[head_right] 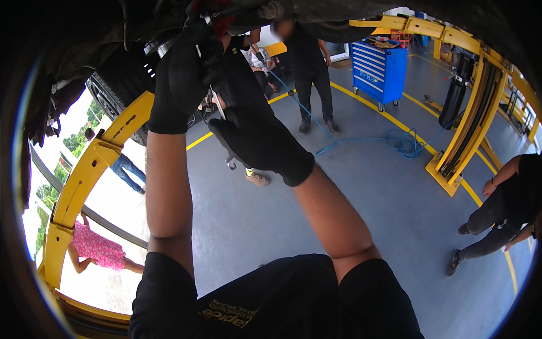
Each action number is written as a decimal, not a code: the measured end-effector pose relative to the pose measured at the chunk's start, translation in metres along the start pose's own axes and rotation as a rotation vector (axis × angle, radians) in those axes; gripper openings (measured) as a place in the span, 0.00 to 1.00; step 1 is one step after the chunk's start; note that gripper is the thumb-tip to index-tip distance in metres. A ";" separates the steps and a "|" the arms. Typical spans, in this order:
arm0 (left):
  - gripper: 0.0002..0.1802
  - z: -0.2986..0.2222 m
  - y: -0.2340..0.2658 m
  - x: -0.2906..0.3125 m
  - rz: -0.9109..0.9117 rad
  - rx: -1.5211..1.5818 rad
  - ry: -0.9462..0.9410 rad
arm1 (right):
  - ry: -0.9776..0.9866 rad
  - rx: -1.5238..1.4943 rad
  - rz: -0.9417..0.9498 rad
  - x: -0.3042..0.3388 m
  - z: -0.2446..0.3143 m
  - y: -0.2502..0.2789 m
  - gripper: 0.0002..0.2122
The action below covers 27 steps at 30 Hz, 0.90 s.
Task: The person retrieves a wrench and pliers from a tool cart, then works under a raised vehicle using both tools to adjust or tighten components of the suspension system. The person repeatedly repositions the tools and applies force to fasteners while standing beneath the vehicle.
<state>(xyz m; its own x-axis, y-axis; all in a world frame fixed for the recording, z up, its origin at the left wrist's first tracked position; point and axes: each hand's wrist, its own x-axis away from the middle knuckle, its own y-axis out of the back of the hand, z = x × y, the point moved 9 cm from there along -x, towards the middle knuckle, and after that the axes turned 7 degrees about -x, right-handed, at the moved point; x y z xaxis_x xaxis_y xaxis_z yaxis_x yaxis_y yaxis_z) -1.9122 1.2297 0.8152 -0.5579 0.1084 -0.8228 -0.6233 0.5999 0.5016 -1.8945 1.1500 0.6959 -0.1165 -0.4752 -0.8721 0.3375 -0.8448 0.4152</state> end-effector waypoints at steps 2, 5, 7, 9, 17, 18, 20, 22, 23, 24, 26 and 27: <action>0.12 0.000 -0.006 0.002 -0.062 0.460 0.184 | -0.123 -0.238 0.028 0.011 0.032 0.031 0.10; 0.10 -0.004 0.003 0.007 -0.144 0.392 0.169 | -0.176 -0.433 0.035 0.021 0.050 0.046 0.08; 0.10 -0.012 0.008 0.005 -0.113 0.073 -0.023 | 0.128 -0.095 -0.057 0.022 0.051 0.036 0.08; 0.10 -0.017 0.010 0.006 -0.089 -0.144 -0.156 | 0.000 -0.194 0.013 0.016 0.028 0.016 0.08; 0.13 -0.009 0.012 0.007 -0.260 -0.667 -0.533 | -0.107 -0.297 -0.096 -0.027 -0.042 -0.019 0.09; 0.13 -0.010 0.007 0.005 -0.264 -0.717 -0.581 | -0.032 -0.240 -0.143 -0.031 -0.050 -0.019 0.10; 0.13 -0.015 0.004 0.006 -0.274 -0.843 -0.668 | 0.079 -0.152 -0.289 -0.038 -0.062 -0.019 0.10; 0.15 -0.014 0.006 0.004 -0.274 -0.881 -0.705 | 0.043 -0.196 -0.315 -0.046 -0.070 -0.018 0.10; 0.16 -0.012 0.006 0.003 -0.271 -0.894 -0.678 | 0.058 -0.189 -0.336 -0.047 -0.069 -0.015 0.10; 0.17 -0.011 0.008 0.001 -0.269 -0.907 -0.653 | 0.141 -0.125 -0.376 -0.040 -0.059 -0.010 0.10; 0.17 -0.016 0.010 0.002 -0.288 -0.915 -0.555 | 0.230 -0.006 -0.417 -0.022 -0.038 -0.006 0.11; 0.12 -0.014 0.013 0.004 -0.285 -0.846 -0.601 | 0.241 0.053 -0.423 -0.013 -0.029 -0.007 0.11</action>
<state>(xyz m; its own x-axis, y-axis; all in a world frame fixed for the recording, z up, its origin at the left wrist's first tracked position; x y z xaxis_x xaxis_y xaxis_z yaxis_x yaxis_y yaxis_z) -1.9305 1.2266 0.8225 -0.1151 0.5614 -0.8195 -0.9933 -0.0537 0.1027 -1.8684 1.1697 0.6967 -0.0117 -0.0224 -0.9997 0.2586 -0.9658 0.0186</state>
